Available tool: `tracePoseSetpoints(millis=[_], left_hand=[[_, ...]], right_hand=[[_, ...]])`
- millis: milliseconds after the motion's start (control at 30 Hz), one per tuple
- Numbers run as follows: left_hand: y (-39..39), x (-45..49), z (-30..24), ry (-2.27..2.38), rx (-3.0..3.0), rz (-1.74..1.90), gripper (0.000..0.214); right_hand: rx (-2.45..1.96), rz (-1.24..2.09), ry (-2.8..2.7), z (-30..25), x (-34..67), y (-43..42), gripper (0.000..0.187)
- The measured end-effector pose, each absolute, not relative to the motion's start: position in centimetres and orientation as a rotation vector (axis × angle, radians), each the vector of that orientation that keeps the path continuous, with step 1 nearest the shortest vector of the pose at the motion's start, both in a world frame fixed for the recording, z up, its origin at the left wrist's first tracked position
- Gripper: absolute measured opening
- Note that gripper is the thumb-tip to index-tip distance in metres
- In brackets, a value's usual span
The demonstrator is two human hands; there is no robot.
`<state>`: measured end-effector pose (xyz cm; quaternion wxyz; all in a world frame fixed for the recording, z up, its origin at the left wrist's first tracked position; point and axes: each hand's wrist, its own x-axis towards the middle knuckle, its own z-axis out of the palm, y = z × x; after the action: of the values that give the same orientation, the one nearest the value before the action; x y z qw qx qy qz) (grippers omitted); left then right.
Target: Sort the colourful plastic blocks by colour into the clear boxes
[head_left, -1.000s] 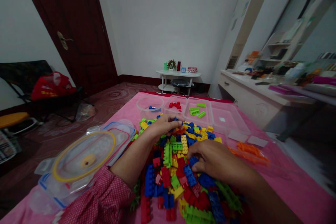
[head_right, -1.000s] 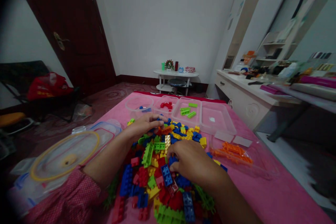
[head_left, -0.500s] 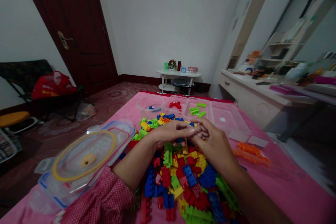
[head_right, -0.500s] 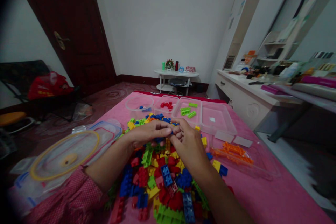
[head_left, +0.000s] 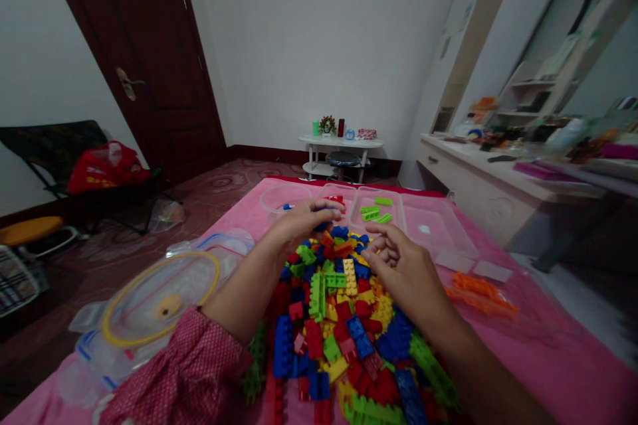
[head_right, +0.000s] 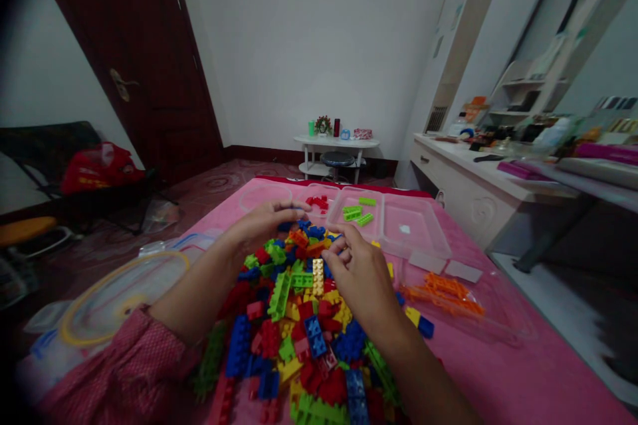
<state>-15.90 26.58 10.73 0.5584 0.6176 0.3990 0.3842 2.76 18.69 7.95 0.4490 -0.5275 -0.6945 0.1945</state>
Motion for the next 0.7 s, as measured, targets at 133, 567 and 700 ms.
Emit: tracePoseSetpoints(millis=[133,567,700], left_hand=[[31.6,-17.6,12.7,1.199,1.448,1.215,0.025],[39.9,-23.4,9.1,1.580,1.413,1.279,0.021],[39.7,-23.3,10.5,1.526,1.430,1.344,0.029]], right_hand=[[-1.321,0.460,-1.712,8.0,2.9,18.6,0.033],[-1.320,0.453,-1.684,8.1,3.7,19.0,0.028],[-1.323,0.444,-1.699,7.8,3.7,19.1,0.029]])
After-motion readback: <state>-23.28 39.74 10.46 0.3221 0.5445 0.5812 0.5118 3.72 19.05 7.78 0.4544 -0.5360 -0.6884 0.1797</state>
